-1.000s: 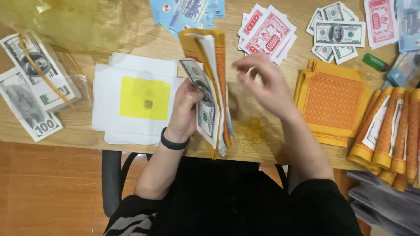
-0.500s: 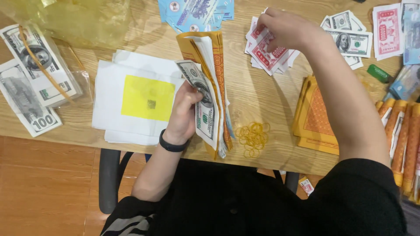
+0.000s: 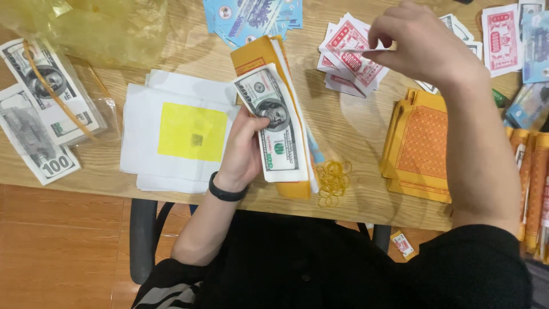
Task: Folding and bundling joss paper and fake currency with rubber bands
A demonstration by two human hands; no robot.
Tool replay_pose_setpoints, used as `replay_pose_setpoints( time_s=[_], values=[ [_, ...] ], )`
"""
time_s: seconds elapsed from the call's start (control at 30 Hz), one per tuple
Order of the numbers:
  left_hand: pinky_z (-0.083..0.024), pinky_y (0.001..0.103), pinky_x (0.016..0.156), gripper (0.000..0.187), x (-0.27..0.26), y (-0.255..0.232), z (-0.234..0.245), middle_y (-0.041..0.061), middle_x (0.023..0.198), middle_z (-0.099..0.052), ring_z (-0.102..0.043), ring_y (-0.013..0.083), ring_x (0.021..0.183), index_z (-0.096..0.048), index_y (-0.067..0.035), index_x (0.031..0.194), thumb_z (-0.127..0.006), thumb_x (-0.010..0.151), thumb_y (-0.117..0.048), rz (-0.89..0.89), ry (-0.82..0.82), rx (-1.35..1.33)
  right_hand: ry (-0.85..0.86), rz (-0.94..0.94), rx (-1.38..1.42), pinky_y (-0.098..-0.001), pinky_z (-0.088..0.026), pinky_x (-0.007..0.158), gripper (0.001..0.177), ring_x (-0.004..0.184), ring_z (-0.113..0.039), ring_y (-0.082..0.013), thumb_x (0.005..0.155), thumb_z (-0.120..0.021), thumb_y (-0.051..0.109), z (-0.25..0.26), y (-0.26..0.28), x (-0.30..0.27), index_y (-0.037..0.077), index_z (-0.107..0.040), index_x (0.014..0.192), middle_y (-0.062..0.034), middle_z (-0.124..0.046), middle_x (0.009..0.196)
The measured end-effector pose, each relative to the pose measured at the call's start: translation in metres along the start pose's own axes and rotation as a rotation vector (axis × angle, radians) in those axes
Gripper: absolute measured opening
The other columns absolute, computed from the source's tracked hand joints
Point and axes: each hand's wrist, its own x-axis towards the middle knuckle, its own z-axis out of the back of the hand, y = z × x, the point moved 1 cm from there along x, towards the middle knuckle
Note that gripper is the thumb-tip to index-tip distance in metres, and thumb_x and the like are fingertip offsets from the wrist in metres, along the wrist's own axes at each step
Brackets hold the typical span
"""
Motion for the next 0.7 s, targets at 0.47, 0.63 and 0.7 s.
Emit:
replay_pose_setpoints(
  time_s=[0.47, 0.63, 0.7],
  values=[
    [-0.041, 0.057, 0.105, 0.053, -0.009, 0.021, -0.032, 0.032, 0.129, -0.047, -0.046, 0.0406, 0.126, -0.031, 0.010, 0.136, -0.050, 0.087, 0.005, -0.180, 0.217, 0.488, -0.844, 0.208, -0.150, -0.0534, -0.053, 0.094, 0.021, 0.105, -0.070, -0.0330, 0.097, -0.056, 0.005, -0.038, 0.143, -0.057, 0.005, -0.076, 0.105, -0.0150, -0.073, 0.113],
    [-0.044, 0.053, 0.102, 0.055, -0.005, 0.038, -0.017, 0.027, 0.127, -0.048, -0.047, 0.0347, 0.124, -0.030, 0.007, 0.137, -0.047, 0.085, 0.007, -0.154, 0.276, 0.395, -0.769, 0.270, -0.114, -0.0525, -0.050, 0.096, 0.023, 0.110, -0.067, -0.0332, 0.097, -0.051, 0.001, -0.027, 0.150, -0.072, 0.002, -0.072, 0.107, -0.0187, -0.070, 0.117],
    [-0.044, 0.052, 0.102, 0.055, -0.003, 0.043, -0.016, 0.027, 0.127, -0.049, -0.047, 0.0328, 0.123, -0.030, 0.006, 0.138, -0.046, 0.085, 0.007, -0.151, 0.292, 0.373, -0.731, 0.284, -0.108, -0.0525, -0.049, 0.097, 0.023, 0.112, -0.066, -0.0328, 0.096, -0.051, 0.000, -0.025, 0.149, -0.079, 0.001, -0.071, 0.109, -0.0192, -0.069, 0.120]
  ],
)
